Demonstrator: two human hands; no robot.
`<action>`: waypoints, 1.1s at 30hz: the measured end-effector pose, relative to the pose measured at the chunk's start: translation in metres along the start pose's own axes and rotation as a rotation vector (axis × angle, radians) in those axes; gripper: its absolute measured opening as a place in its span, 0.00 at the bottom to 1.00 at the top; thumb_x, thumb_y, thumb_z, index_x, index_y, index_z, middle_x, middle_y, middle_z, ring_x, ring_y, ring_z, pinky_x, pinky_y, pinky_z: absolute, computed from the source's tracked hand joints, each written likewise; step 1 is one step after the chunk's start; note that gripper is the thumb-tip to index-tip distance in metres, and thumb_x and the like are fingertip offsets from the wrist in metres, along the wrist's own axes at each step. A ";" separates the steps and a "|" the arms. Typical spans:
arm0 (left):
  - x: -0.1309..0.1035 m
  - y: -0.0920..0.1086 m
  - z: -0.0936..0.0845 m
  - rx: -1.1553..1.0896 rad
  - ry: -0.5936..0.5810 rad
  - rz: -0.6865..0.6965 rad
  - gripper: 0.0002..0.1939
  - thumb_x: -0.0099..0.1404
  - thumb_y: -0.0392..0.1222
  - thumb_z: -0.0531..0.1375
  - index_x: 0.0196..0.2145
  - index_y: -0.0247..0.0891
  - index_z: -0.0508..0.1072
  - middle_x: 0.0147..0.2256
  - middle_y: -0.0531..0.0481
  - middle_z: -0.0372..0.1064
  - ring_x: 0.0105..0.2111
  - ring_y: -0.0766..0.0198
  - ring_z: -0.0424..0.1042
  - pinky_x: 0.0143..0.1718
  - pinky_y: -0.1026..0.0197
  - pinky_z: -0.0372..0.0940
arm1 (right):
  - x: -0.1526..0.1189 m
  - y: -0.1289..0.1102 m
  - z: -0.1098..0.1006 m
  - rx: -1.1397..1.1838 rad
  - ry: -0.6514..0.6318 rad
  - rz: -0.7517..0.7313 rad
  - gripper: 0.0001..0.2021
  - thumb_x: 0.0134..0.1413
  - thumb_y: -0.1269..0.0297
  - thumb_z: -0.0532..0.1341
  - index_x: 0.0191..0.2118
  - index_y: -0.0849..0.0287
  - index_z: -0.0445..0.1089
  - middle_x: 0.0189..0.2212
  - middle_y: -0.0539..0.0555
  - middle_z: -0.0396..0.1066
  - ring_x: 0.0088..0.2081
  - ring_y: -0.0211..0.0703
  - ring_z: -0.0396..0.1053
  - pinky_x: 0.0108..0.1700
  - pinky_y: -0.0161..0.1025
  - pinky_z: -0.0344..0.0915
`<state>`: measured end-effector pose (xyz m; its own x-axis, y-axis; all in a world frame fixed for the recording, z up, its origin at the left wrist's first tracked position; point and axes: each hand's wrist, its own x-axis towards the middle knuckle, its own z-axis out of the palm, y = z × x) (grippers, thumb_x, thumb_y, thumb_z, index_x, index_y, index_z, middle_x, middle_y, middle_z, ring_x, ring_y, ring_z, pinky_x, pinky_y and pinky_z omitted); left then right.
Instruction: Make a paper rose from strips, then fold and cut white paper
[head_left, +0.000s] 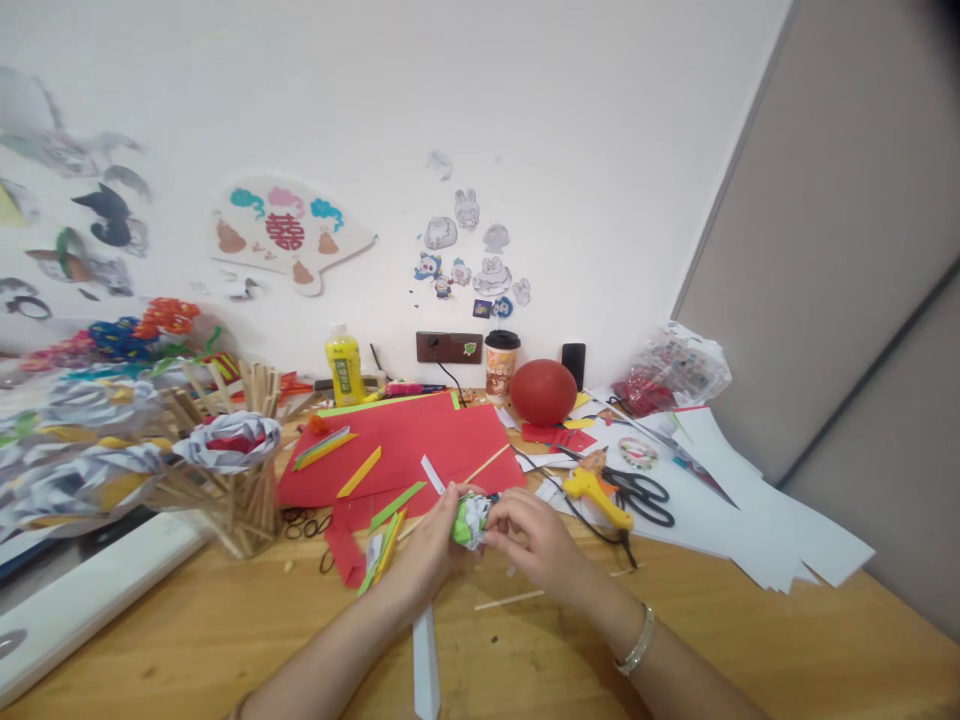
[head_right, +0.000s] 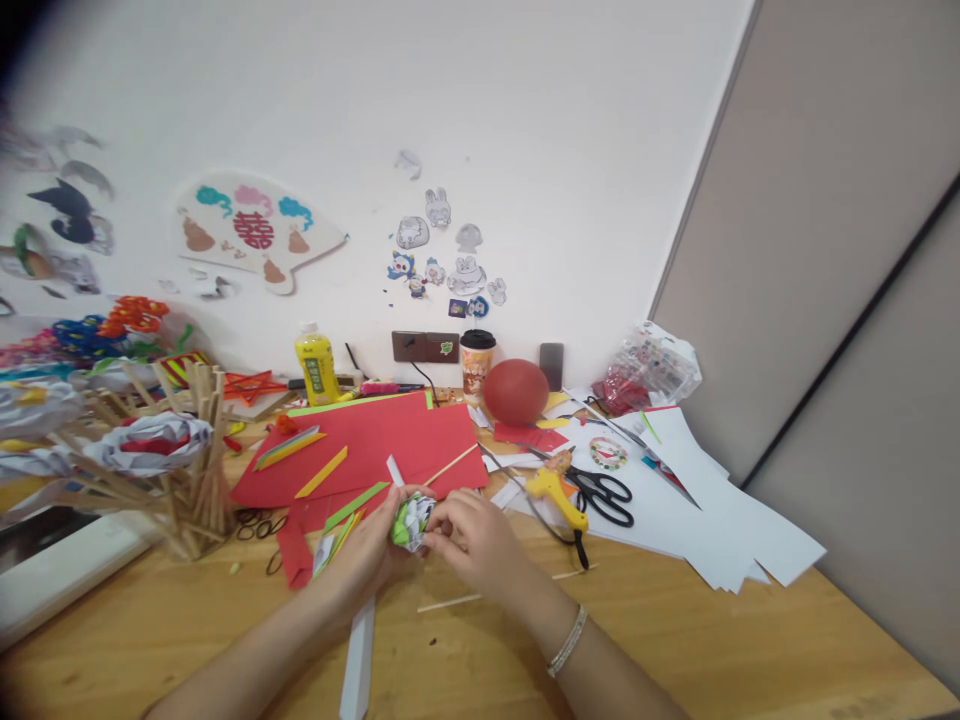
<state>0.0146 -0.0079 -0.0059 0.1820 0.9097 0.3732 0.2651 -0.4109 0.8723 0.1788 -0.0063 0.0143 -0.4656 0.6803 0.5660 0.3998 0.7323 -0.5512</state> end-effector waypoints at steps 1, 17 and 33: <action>0.000 0.000 0.000 -0.066 0.003 -0.049 0.27 0.67 0.56 0.36 0.47 0.41 0.66 0.29 0.49 0.71 0.30 0.59 0.71 0.28 0.59 0.65 | 0.000 -0.001 0.000 0.001 0.048 -0.011 0.05 0.56 0.65 0.57 0.30 0.57 0.66 0.25 0.49 0.65 0.30 0.39 0.62 0.33 0.35 0.56; -0.005 0.018 0.004 -0.194 0.079 -0.281 0.24 0.63 0.58 0.45 0.47 0.40 0.64 0.33 0.50 0.67 0.38 0.59 0.66 0.41 0.59 0.62 | -0.002 -0.007 0.006 -0.299 0.151 -0.169 0.11 0.60 0.68 0.51 0.29 0.59 0.68 0.24 0.52 0.67 0.28 0.40 0.61 0.31 0.36 0.55; -0.003 0.020 0.002 -0.032 0.047 -0.251 0.20 0.65 0.49 0.42 0.47 0.38 0.61 0.44 0.45 0.66 0.45 0.61 0.66 0.49 0.60 0.59 | -0.001 -0.004 0.010 -0.294 0.094 -0.060 0.11 0.59 0.68 0.51 0.31 0.59 0.69 0.25 0.52 0.69 0.28 0.40 0.63 0.31 0.35 0.55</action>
<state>0.0211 -0.0189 0.0100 0.0703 0.9850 0.1576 0.2663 -0.1708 0.9486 0.1696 -0.0102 0.0096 -0.4258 0.6257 0.6535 0.5916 0.7391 -0.3222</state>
